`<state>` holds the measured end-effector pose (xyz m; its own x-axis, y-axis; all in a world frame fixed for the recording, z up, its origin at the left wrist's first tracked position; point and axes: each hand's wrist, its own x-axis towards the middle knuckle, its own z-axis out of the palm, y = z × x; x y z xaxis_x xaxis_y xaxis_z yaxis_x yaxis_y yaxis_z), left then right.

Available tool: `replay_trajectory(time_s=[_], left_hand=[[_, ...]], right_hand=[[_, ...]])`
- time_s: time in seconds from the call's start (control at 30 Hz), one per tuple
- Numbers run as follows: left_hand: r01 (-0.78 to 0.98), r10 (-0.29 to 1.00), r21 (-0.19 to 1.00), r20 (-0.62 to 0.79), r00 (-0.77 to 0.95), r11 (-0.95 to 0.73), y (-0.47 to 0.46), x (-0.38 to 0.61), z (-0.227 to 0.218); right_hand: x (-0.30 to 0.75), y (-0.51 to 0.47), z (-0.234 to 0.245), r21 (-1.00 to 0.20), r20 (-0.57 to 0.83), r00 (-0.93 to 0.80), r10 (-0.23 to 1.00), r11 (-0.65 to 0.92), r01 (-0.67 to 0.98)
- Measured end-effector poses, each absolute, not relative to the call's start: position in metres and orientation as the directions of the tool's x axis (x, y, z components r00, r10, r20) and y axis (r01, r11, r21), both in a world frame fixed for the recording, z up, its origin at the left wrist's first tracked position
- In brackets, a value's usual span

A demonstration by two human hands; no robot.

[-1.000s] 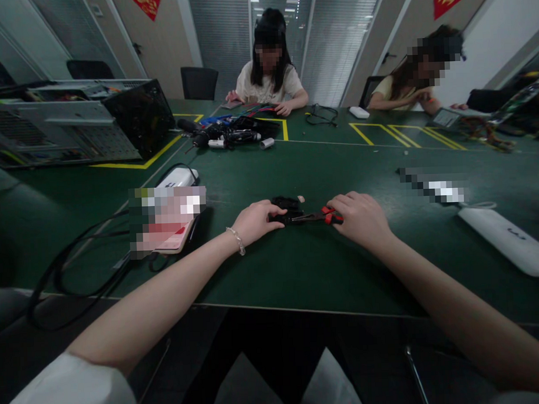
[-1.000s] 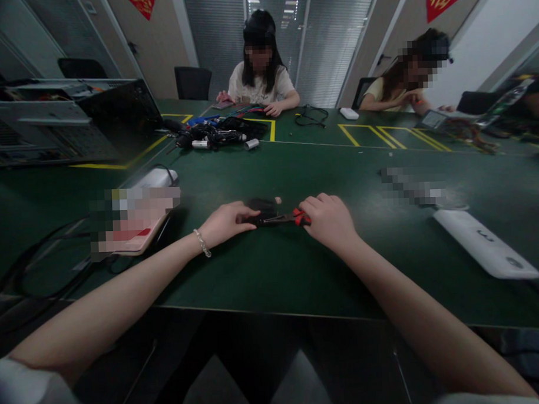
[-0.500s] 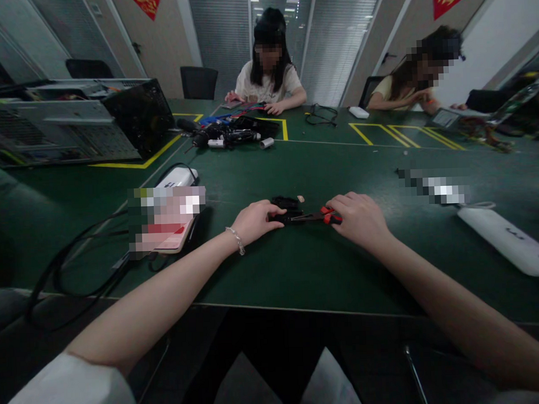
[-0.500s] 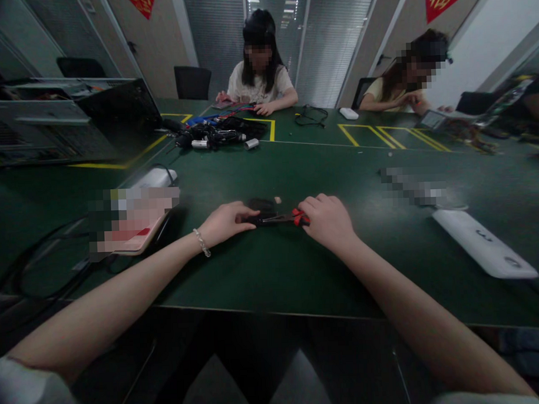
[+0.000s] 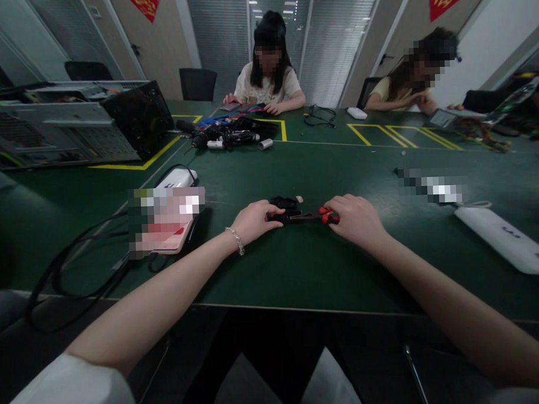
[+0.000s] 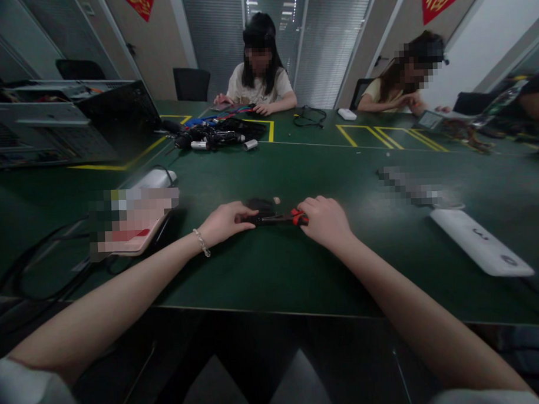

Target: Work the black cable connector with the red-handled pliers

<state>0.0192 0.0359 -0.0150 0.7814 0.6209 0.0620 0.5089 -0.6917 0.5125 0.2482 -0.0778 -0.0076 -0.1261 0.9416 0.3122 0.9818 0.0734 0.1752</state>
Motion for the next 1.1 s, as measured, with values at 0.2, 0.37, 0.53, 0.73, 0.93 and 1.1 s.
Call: replay_trajectory(time_s=[0.2, 0.37, 0.53, 0.73, 0.93, 1.1], left_hand=[[0.511, 0.625, 0.516, 0.061, 0.779, -0.687, 0.035, 0.0189, -0.0136], [0.505, 0.614, 0.51, 0.059, 0.787, -0.697, 0.0364, 0.0185, -0.0152], [0.501, 0.612, 0.508, 0.068, 0.788, -0.701, 0.0365, 0.0186, -0.0164], [0.51, 0.618, 0.499, 0.067, 0.783, -0.701, 0.0362, 0.0194, -0.016], [0.512, 0.617, 0.495, 0.064, 0.784, -0.702, 0.0354, 0.0199, -0.0147], [0.504, 0.613, 0.5, 0.069, 0.787, -0.704, 0.036, 0.019, -0.0152]], right_hand=[[0.2487, -0.0778, -0.0072, 0.163, 0.331, -0.139, 0.933, 0.089, 0.983], [0.2492, -0.0773, -0.0066, 0.153, 0.324, -0.142, 0.935, 0.097, 0.984], [0.2492, -0.0774, -0.0065, 0.159, 0.316, -0.136, 0.939, 0.089, 0.983], [0.2482, -0.0785, -0.0064, 0.178, 0.321, -0.127, 0.938, 0.072, 0.981], [0.248, -0.0788, -0.0079, 0.187, 0.334, -0.135, 0.933, 0.075, 0.979], [0.2465, -0.081, -0.0053, 0.239, 0.348, -0.156, 0.924, 0.073, 0.968]])
